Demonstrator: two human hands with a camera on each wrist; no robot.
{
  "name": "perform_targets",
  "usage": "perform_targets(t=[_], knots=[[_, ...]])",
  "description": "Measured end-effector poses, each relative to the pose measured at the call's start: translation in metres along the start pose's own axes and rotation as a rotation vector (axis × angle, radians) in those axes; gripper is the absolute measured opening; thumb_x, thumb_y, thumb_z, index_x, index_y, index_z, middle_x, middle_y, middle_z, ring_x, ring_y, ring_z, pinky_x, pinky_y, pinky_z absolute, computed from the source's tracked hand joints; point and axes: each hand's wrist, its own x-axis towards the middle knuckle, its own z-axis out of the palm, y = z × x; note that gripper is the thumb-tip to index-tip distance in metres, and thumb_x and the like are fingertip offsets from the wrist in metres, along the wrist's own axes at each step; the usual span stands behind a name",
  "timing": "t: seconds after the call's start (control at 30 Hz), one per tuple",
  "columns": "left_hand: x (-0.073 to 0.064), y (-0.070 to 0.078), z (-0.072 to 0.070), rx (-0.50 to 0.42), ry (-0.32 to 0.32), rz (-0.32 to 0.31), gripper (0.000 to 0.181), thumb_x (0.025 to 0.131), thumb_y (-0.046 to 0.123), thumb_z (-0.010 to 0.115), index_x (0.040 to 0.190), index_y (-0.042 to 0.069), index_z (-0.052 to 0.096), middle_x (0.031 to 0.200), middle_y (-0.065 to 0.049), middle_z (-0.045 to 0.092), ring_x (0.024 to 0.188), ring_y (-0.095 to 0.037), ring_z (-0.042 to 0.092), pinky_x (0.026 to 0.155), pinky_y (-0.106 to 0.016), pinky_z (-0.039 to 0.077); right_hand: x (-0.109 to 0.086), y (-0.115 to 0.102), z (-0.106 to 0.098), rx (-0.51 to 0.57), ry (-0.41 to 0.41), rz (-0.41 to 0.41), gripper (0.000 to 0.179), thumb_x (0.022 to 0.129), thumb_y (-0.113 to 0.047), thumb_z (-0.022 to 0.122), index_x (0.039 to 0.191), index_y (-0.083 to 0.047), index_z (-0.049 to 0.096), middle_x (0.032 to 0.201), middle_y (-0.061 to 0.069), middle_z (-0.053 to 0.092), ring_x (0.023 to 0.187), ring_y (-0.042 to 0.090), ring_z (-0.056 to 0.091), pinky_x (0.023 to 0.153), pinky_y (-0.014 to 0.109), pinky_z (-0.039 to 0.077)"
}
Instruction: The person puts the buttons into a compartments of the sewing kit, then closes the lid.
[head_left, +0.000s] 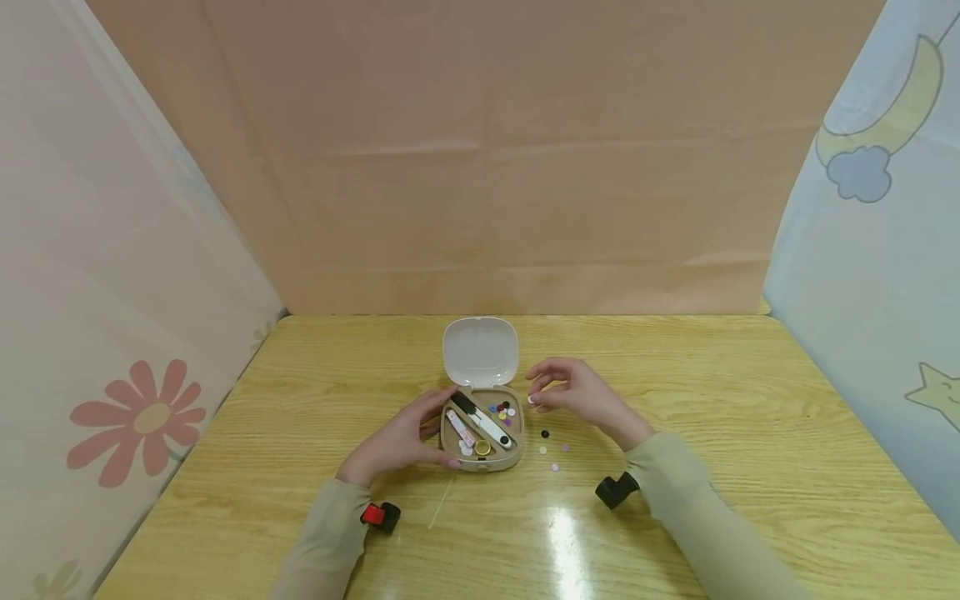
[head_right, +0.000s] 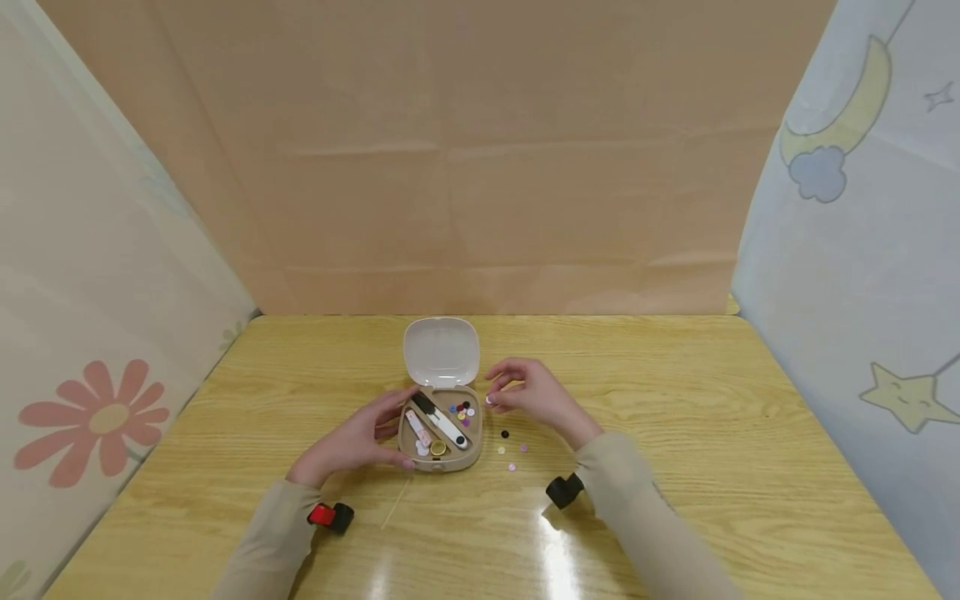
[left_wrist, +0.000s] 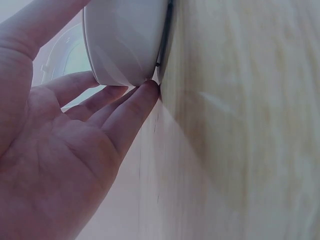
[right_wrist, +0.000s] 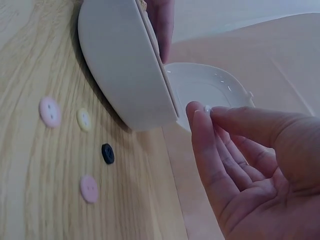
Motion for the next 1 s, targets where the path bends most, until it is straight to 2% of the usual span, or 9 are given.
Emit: perform_targets(t=[0.13,0.4,0.7,0.83,1.0], knots=[[-0.003,0.017,0.0,-0.011,-0.011,-0.012,0.102,0.07,0.003,0.084,0.151,0.002,0.023,0.147,-0.02,0.029,0.136,-0.035,0.03,0.108,-0.048,0.033,0.003,0.001,0.004,-0.013,-0.006,-0.01,0.036,0.086,0.005,0.066,0.118,0.016,0.052,0.094,0.02,0.062,0.088,0.043,0.065,0.077,0.054,0.055],[-0.003,0.019,0.0,-0.016,-0.008,-0.01,0.101,0.07,0.002,0.084,0.151,0.002,0.023,0.147,-0.02,0.028,0.136,-0.036,0.03,0.108,-0.048,0.033,0.006,0.001,0.013,-0.085,-0.009,-0.023,0.035,0.085,-0.001,0.07,0.117,0.009,0.058,0.096,0.021,0.065,0.084,0.03,0.066,0.077,0.045,0.057],[-0.003,0.021,0.0,-0.025,-0.009,-0.01,0.1,0.07,0.003,0.084,0.15,0.001,0.023,0.147,-0.021,0.029,0.135,-0.037,0.03,0.108,-0.05,0.033,0.008,0.002,0.02,-0.082,-0.049,-0.036,0.033,0.087,0.001,0.068,0.117,0.008,0.057,0.097,0.02,0.066,0.088,0.029,0.065,0.077,0.029,0.055],[-0.002,0.017,0.0,-0.022,-0.007,-0.018,0.101,0.07,0.003,0.084,0.151,0.002,0.023,0.147,-0.02,0.029,0.135,-0.036,0.03,0.108,-0.05,0.033,0.009,0.005,0.021,-0.079,-0.052,-0.033,0.033,0.086,0.002,0.069,0.116,0.009,0.057,0.095,0.018,0.067,0.086,0.027,0.065,0.076,0.028,0.056],[0.001,-0.001,0.001,-0.015,0.009,-0.016,0.102,0.069,0.004,0.085,0.151,0.007,0.024,0.147,-0.016,0.03,0.136,-0.035,0.03,0.108,-0.05,0.032,0.01,0.005,0.023,-0.064,-0.058,-0.031,0.033,0.085,0.003,0.069,0.115,0.009,0.057,0.094,0.018,0.067,0.084,0.024,0.066,0.075,0.028,0.056]])
